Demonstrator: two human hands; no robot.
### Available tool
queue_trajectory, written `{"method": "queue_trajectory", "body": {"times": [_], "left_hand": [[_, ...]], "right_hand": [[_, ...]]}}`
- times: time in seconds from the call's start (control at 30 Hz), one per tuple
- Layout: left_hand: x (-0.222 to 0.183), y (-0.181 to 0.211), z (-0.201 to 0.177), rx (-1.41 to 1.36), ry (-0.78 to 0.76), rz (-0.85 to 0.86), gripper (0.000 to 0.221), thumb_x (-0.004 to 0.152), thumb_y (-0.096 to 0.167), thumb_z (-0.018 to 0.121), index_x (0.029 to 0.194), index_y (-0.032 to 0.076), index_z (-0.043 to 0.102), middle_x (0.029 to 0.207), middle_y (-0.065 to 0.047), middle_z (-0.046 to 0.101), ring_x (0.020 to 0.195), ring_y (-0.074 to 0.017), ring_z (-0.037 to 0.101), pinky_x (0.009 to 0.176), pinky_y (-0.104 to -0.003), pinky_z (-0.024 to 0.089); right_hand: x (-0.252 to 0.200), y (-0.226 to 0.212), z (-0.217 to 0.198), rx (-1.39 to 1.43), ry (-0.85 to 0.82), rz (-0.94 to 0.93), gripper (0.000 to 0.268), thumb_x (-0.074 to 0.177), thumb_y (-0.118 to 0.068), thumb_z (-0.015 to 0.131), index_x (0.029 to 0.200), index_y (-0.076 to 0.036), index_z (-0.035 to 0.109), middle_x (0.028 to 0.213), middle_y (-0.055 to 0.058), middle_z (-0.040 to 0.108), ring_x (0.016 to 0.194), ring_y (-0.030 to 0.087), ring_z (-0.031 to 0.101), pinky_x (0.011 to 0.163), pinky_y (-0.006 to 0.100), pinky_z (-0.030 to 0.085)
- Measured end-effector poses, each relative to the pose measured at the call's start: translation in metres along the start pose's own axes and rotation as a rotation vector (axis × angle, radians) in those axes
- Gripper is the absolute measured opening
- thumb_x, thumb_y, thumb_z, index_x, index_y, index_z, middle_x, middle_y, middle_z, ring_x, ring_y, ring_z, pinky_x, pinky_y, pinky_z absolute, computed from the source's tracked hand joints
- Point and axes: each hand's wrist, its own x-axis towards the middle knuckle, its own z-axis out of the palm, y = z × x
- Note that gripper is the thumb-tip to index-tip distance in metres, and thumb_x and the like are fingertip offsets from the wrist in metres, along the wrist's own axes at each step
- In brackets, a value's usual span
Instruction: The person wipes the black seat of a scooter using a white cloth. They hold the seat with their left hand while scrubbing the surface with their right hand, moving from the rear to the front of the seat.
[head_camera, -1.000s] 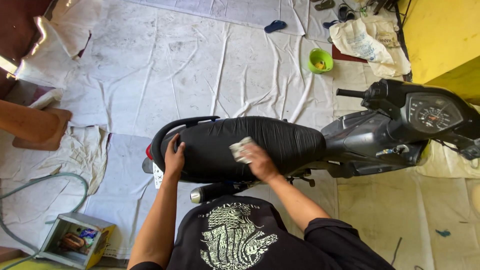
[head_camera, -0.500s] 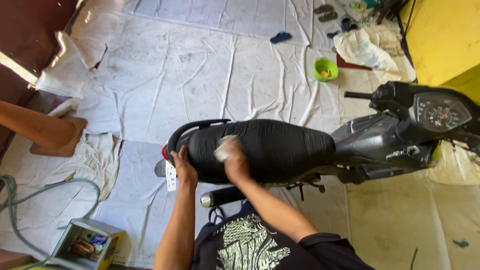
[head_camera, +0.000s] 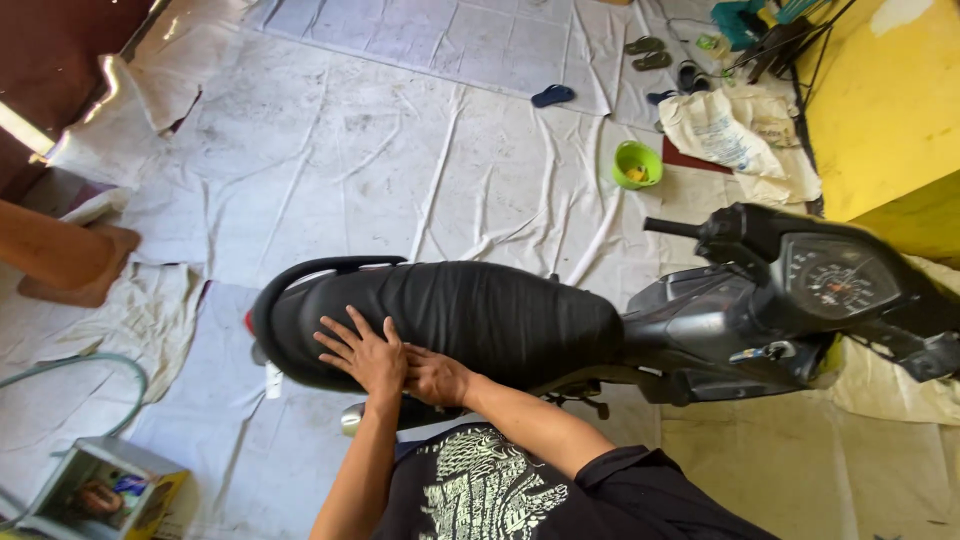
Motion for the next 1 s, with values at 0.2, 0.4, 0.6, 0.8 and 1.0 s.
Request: {"method": "queue_trajectory", "body": {"times": [0.2, 0.4, 0.6, 0.8, 1.0], "left_hand": [[-0.023, 0.051, 0.032, 0.023, 0.108, 0.052, 0.076, 0.106, 0.062, 0.036, 0.164, 0.013, 0.033, 0.173, -0.022, 0.009, 0.159, -0.0429, -0.001, 0.124, -0.065, -0.006], [-0.065, 0.12, 0.066, 0.097, -0.003, 0.065, 0.077, 0.106, 0.065, 0.031, 0.163, 0.014, 0.033, 0.173, -0.02, 0.013, 0.16, -0.0392, 0.0, 0.127, -0.061, -0.006], [-0.16, 0.198, 0.122, -0.192, -0.421, 0.725, 0.059, 0.105, 0.044, 0.046, 0.158, 0.019, 0.04, 0.165, -0.023, 0.028, 0.153, -0.0505, 0.015, 0.119, -0.071, 0.018], [-0.17, 0.218, 0.082, 0.101, -0.712, 0.886, 0.076, 0.104, 0.061, 0.034, 0.164, 0.016, 0.02, 0.172, -0.014, 0.012, 0.158, -0.0386, 0.002, 0.127, -0.053, 0.001], [-0.137, 0.206, 0.082, 0.28, -0.641, 0.981, 0.08, 0.101, 0.058, 0.042, 0.166, 0.024, 0.008, 0.173, 0.002, 0.009, 0.159, -0.023, 0.003, 0.128, -0.049, -0.001]], "right_hand": [[-0.033, 0.021, -0.046, 0.186, 0.047, 0.02, 0.011, 0.088, -0.007, 0.061, 0.092, -0.001, 0.069, 0.106, 0.016, 0.07, 0.11, 0.034, 0.064, 0.113, 0.046, 0.044], [-0.109, 0.048, -0.053, -0.088, 0.133, 0.218, 0.029, 0.093, -0.019, 0.057, 0.068, -0.021, 0.071, 0.07, -0.006, 0.063, 0.094, 0.017, 0.065, 0.1, 0.036, 0.052], [-0.313, 0.142, -0.051, -0.129, 0.289, 0.789, 0.014, 0.094, -0.019, 0.064, 0.09, -0.017, 0.078, 0.099, 0.0, 0.079, 0.1, 0.023, 0.07, 0.093, 0.036, 0.052], [-0.297, 0.101, -0.139, 0.011, 0.833, 1.75, 0.02, 0.083, -0.02, 0.059, 0.096, -0.023, 0.074, 0.09, 0.003, 0.075, 0.093, 0.026, 0.072, 0.084, 0.041, 0.054], [-0.266, 0.094, -0.155, 0.232, 0.587, 1.419, 0.049, 0.08, -0.019, 0.078, 0.126, -0.003, 0.065, 0.117, 0.025, 0.07, 0.115, 0.044, 0.065, 0.094, 0.05, 0.052]]}}
